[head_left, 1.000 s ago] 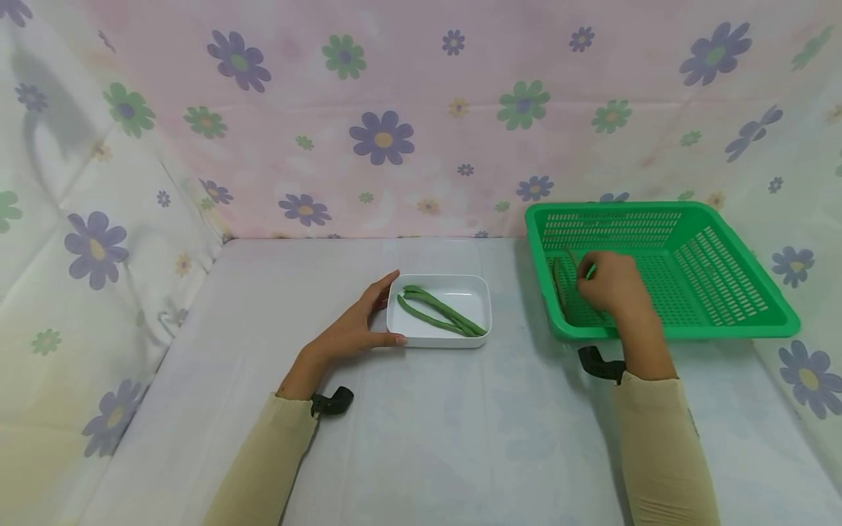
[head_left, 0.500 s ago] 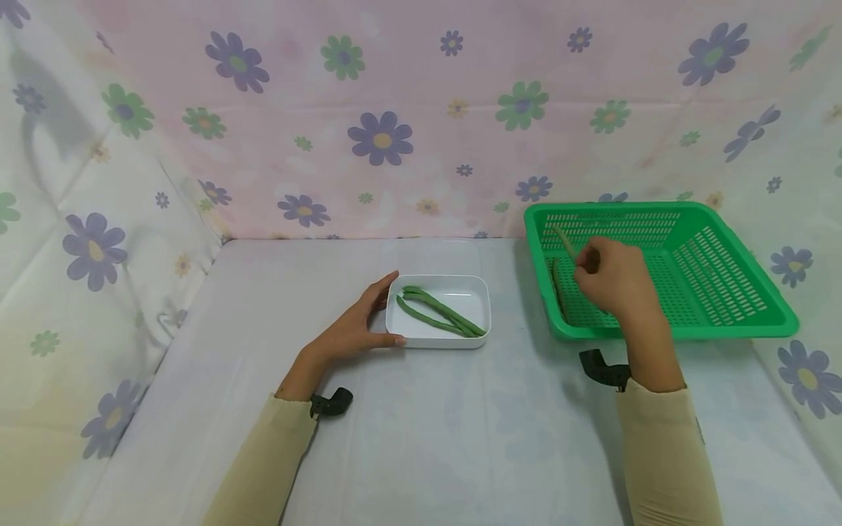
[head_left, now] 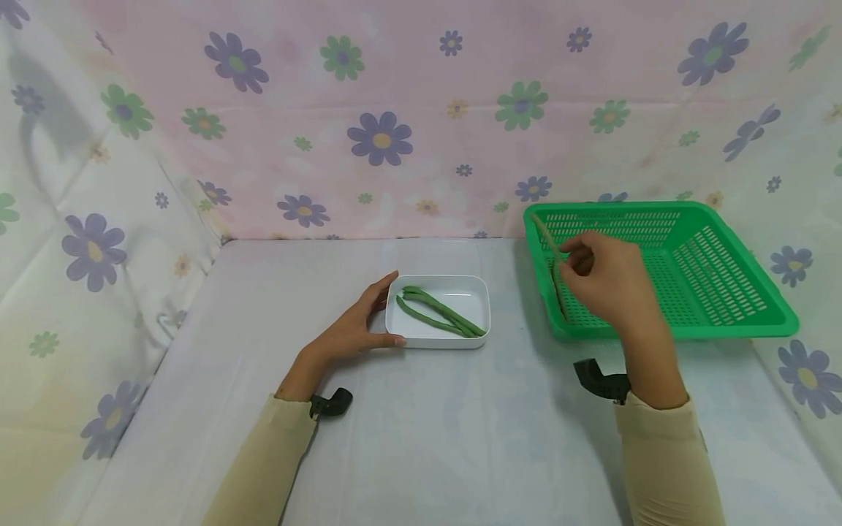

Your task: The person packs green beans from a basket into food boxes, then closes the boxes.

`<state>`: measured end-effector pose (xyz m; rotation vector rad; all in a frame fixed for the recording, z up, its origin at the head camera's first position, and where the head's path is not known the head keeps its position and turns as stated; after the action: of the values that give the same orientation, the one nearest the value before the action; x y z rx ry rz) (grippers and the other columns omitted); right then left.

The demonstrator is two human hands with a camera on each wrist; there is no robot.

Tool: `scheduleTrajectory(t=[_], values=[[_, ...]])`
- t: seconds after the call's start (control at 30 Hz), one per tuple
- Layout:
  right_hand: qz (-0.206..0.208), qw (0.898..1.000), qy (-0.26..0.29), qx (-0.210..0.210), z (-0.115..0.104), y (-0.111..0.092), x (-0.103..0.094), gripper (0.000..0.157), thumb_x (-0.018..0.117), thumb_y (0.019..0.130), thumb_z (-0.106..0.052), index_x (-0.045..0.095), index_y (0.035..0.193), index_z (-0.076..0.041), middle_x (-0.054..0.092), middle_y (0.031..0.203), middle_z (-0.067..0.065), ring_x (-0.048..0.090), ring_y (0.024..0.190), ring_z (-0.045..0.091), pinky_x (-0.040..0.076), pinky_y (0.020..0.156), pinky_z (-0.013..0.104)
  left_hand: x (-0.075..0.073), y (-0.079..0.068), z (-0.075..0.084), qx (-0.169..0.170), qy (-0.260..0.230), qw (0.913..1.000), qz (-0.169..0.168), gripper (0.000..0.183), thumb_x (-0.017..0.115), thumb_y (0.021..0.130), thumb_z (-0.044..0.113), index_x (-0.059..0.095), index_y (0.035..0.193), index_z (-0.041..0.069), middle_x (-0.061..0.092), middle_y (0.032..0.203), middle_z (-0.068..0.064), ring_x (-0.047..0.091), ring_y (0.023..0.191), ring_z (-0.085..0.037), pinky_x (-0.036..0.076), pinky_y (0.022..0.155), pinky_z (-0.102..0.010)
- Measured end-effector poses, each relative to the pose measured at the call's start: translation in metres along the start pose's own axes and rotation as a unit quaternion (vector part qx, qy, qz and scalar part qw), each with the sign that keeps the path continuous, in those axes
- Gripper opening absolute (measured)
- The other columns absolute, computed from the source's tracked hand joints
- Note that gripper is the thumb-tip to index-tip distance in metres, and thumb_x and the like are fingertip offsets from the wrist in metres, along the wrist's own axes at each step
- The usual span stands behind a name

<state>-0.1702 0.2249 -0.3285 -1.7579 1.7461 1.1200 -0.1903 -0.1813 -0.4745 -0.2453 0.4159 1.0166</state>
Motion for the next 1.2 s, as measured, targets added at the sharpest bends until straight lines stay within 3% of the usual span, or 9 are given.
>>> scheduleTrajectory(t=[0.23, 0.7, 1.03, 1.2], values=[[0.003, 0.999, 0.023, -0.033, -0.015, -0.001, 0.01, 0.018, 0.069, 0.097, -0.002, 0.076, 0.113, -0.003, 0.074, 0.092, 0.012, 0.071, 0.078, 0.027, 0.056, 0.07, 0.042, -0.001, -0.001, 0.003, 0.0, 0.006, 1.0, -0.002, 0.119, 0.093, 0.085, 0.027, 0.013, 0.172, 0.027, 0.024, 0.174, -0.002, 0.035, 0.155, -0.03, 0.025, 0.128, -0.054], [-0.004, 0.996, 0.007, -0.086, -0.036, 0.004, 0.059, 0.018, 0.069, 0.088, -0.003, 0.078, 0.103, -0.004, 0.071, 0.079, 0.006, 0.062, 0.069, 0.021, 0.052, 0.063, 0.038, -0.001, -0.001, -0.001, 0.001, 0.006, 1.0, -0.002, 0.118, 0.093, 0.086, 0.028, 0.013, 0.172, 0.032, 0.022, 0.174, 0.003, 0.032, 0.156, -0.028, 0.026, 0.129, -0.051], [-0.04, 0.995, 0.028, -0.083, -0.044, 0.002, 0.095, 0.02, 0.068, 0.087, -0.001, 0.078, 0.104, -0.002, 0.072, 0.084, 0.005, 0.063, 0.073, 0.02, 0.054, 0.067, 0.035, -0.001, -0.001, 0.0, -0.001, 0.006, 1.0, -0.001, 0.118, 0.094, 0.085, 0.03, 0.014, 0.172, 0.03, 0.022, 0.175, 0.002, 0.033, 0.156, -0.028, 0.026, 0.129, -0.05], [-0.045, 0.994, 0.035, -0.091, -0.047, 0.0, 0.114, 0.01, 0.072, 0.09, -0.002, 0.077, 0.099, -0.003, 0.074, 0.087, 0.005, 0.066, 0.077, 0.02, 0.057, 0.071, 0.036, 0.0, 0.0, -0.001, -0.001, 0.004, 1.0, -0.003, 0.118, 0.093, 0.085, 0.03, 0.013, 0.172, 0.031, 0.024, 0.174, 0.0, 0.033, 0.156, -0.029, 0.026, 0.129, -0.052]])
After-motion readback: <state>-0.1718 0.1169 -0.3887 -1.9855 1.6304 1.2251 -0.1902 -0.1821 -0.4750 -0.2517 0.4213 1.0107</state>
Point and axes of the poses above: each hand's wrist, its own y-axis towards the middle knuckle, its own x-axis out of the palm, z = x × y, the point moved 1 cm from there along y, towards the middle knuckle
